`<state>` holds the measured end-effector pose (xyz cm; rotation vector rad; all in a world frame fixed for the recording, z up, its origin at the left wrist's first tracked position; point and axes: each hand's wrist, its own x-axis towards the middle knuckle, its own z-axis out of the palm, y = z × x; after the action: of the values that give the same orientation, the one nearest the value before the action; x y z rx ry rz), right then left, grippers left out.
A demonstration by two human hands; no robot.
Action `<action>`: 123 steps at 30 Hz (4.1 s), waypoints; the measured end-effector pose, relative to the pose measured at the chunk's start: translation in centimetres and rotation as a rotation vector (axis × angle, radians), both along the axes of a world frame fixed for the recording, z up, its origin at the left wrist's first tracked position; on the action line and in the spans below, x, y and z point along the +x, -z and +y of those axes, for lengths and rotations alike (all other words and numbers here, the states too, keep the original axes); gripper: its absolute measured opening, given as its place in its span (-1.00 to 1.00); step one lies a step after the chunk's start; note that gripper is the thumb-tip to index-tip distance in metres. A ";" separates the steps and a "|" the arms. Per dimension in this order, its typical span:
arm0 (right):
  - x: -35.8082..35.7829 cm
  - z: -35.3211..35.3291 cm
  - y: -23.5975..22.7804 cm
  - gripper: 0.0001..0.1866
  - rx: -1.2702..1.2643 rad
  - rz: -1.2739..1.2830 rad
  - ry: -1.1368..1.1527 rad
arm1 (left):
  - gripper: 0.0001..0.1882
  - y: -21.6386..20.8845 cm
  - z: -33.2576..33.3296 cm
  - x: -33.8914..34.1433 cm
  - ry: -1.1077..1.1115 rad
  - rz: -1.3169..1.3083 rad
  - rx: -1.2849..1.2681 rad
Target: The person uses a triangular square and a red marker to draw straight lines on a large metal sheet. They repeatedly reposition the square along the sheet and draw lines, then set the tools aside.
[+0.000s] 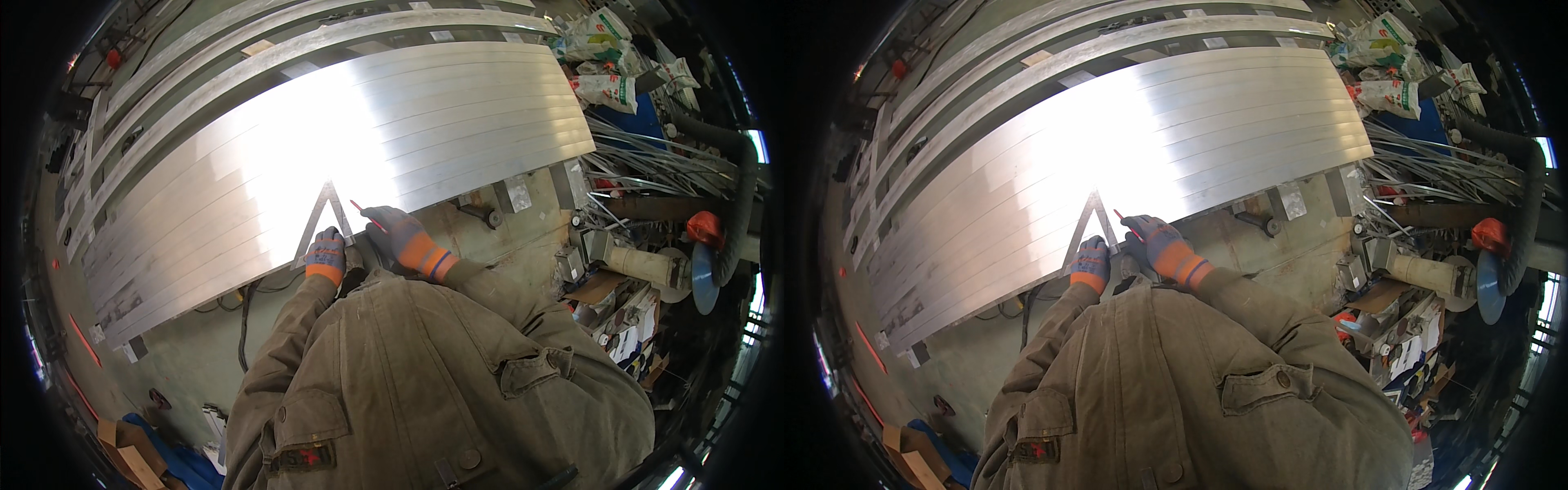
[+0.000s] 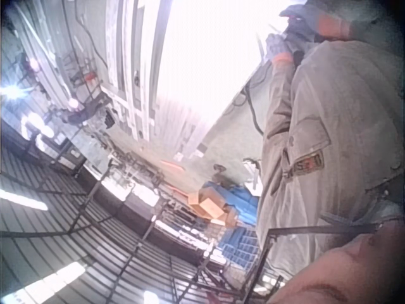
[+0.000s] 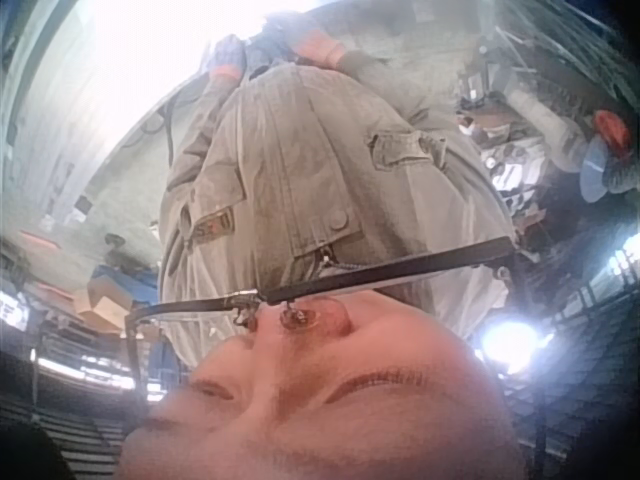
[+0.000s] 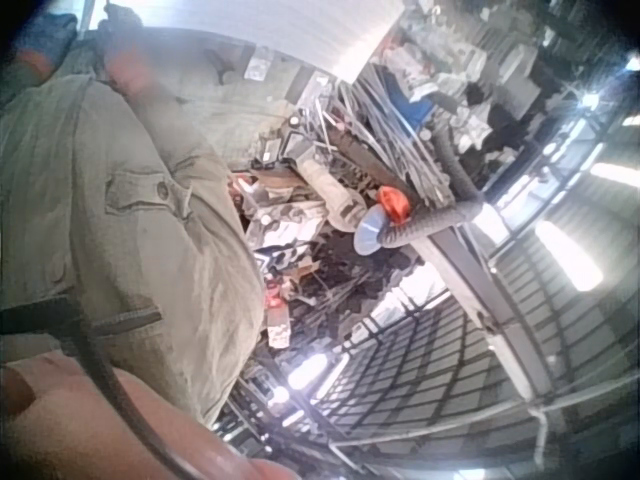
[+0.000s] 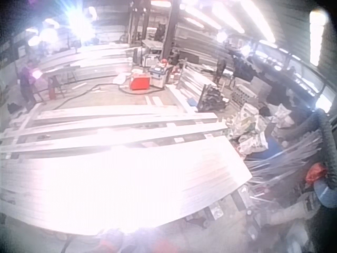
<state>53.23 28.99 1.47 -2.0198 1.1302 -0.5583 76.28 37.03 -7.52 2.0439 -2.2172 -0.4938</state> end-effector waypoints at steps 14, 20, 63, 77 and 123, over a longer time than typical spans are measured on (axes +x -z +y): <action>5.5 -4.2 3.6 -0.55 -0.010 0.161 -0.103 | -0.73 -1.2 -0.7 0.3 -0.015 0.034 0.119; 6.1 -4.6 3.9 -0.56 -0.019 0.177 -0.093 | -0.63 -2.5 -1.1 0.4 0.035 -0.031 0.191; 1.4 1.5 0.2 -0.65 0.170 0.061 -0.020 | -0.60 -2.5 1.5 5.9 -0.018 -0.103 0.133; 4.0 2.5 -0.5 -0.70 0.174 -0.004 0.032 | -0.73 -1.8 1.8 7.7 0.118 -0.086 0.092; 9.2 0.7 1.4 -0.63 0.050 0.083 -0.056 | -0.75 -1.8 1.6 8.3 0.146 -0.042 0.173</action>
<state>62.48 29.70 0.06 -2.0411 1.1217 -0.4171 84.57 38.65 -5.70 1.9958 -2.4397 -0.6853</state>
